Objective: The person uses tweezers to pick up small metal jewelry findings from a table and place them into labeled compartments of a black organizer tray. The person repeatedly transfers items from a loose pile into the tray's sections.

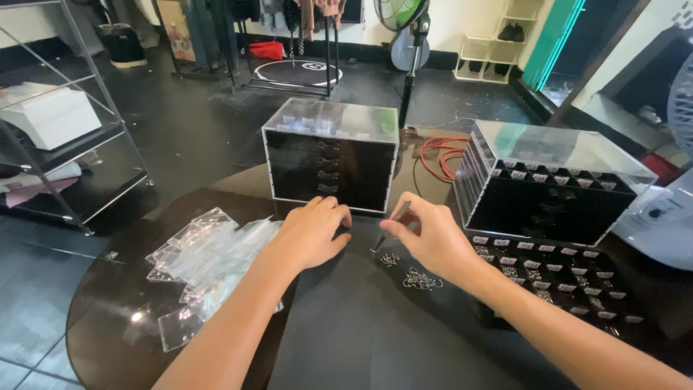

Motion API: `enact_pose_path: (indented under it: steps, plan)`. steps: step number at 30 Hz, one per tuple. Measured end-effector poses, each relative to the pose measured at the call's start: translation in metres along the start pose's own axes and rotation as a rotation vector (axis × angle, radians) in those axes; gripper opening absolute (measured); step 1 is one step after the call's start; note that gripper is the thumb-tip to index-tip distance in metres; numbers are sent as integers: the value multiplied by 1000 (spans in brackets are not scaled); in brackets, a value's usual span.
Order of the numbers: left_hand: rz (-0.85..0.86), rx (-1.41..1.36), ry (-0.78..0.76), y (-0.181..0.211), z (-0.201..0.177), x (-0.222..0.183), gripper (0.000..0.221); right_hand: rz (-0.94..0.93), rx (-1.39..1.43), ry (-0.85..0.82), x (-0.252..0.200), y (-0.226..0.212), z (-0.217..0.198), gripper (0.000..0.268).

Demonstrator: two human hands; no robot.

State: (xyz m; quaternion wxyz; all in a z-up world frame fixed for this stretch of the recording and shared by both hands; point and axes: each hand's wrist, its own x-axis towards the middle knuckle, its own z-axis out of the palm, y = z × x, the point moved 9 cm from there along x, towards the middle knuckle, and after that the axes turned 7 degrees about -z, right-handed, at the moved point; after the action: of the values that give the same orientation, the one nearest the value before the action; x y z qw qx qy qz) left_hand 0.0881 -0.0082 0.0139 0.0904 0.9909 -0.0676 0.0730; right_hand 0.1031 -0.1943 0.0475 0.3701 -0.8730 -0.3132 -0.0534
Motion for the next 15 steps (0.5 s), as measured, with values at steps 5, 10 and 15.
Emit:
enact_pose_path:
  steps: [5,10,15]
  plan:
    - [-10,3,-5,3,-2,-2,22,-21,-3,-8,3,3,0,10]
    - [-15,10,-15,3,-4,-3,24,-48,9,-27,-2,-9,-3,10]
    - [-2,2,0,4,-6,-3,25,-87,-1,-54,2,-4,2,10]
